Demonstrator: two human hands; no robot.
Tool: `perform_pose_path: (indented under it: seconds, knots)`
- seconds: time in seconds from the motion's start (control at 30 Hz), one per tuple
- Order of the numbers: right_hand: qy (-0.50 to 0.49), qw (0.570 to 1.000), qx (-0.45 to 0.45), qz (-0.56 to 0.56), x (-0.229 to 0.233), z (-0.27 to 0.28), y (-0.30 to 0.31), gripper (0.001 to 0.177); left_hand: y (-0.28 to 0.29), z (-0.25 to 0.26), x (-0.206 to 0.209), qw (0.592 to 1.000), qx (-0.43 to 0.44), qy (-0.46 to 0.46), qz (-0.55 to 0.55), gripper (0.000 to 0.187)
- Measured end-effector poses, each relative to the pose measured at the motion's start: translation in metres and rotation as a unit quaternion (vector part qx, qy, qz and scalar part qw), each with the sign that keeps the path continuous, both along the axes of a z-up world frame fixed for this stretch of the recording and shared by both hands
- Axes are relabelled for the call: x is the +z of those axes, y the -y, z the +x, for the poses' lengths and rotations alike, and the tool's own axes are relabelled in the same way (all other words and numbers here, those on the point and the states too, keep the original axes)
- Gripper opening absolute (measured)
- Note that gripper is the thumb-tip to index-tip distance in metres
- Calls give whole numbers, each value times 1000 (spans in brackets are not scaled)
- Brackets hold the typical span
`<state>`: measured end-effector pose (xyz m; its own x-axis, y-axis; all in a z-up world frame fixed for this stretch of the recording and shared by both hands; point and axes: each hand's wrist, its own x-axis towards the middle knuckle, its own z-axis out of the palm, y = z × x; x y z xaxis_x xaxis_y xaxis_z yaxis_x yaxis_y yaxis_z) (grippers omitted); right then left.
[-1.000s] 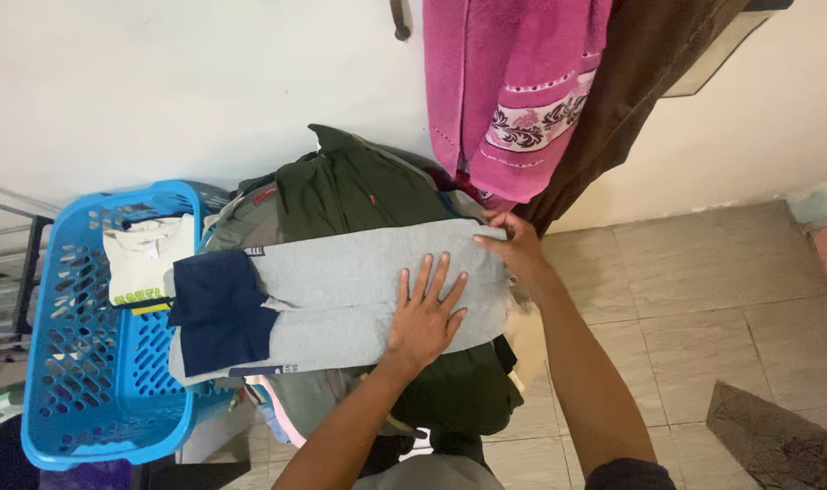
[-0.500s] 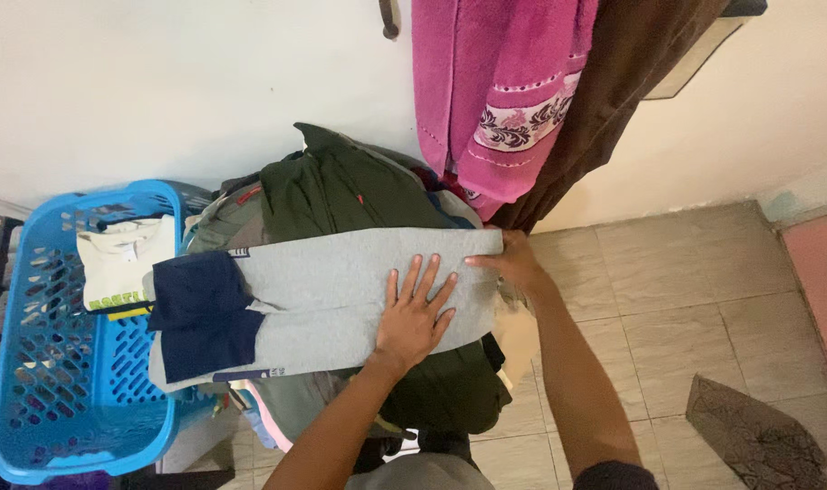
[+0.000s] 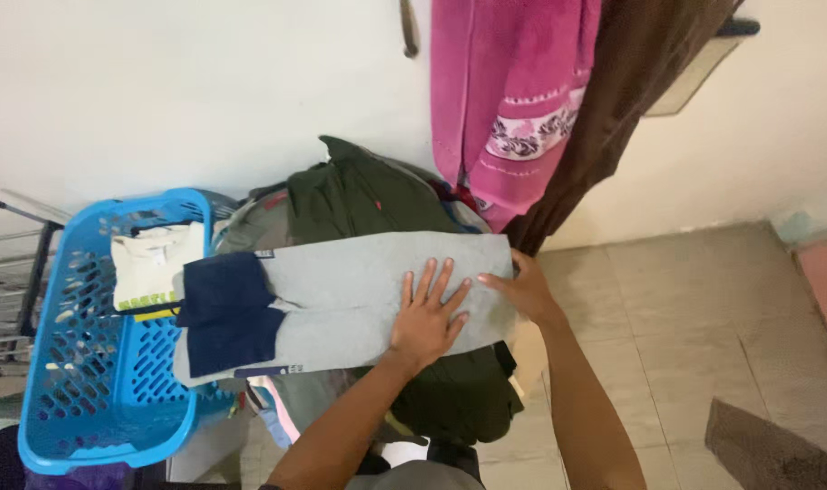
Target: The person folds clothes by hand on a pile of laundry and places them into a blue plastic basket.
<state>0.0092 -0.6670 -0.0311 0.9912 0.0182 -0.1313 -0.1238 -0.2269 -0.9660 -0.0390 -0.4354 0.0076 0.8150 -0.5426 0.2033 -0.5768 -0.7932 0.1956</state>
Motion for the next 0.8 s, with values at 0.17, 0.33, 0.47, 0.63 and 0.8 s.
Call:
perform_pose_path:
  seconds: [0.17,0.33,0.47,0.63,0.8]
  knots:
    - [53,998,11,28,58,-20,-12,57,-15,-10,5,980,-32,-4,-196,53]
    - [111,987,14,-113,120,-53,-74,56,-24,-45,54,705,-25,-274,-653,77]
    - [101,991,58,-71,146,-79,-156,46,-74,-65,87,737,-52,-186,-648,110]
    - [-22,989,34,142,151,-110,-225,43,-142,-60,63,678,31,-217,-701,90]
    - [307,904,-284,-93,72,-195,-305,16,-204,-51,63,815,75,-145,-557,73]
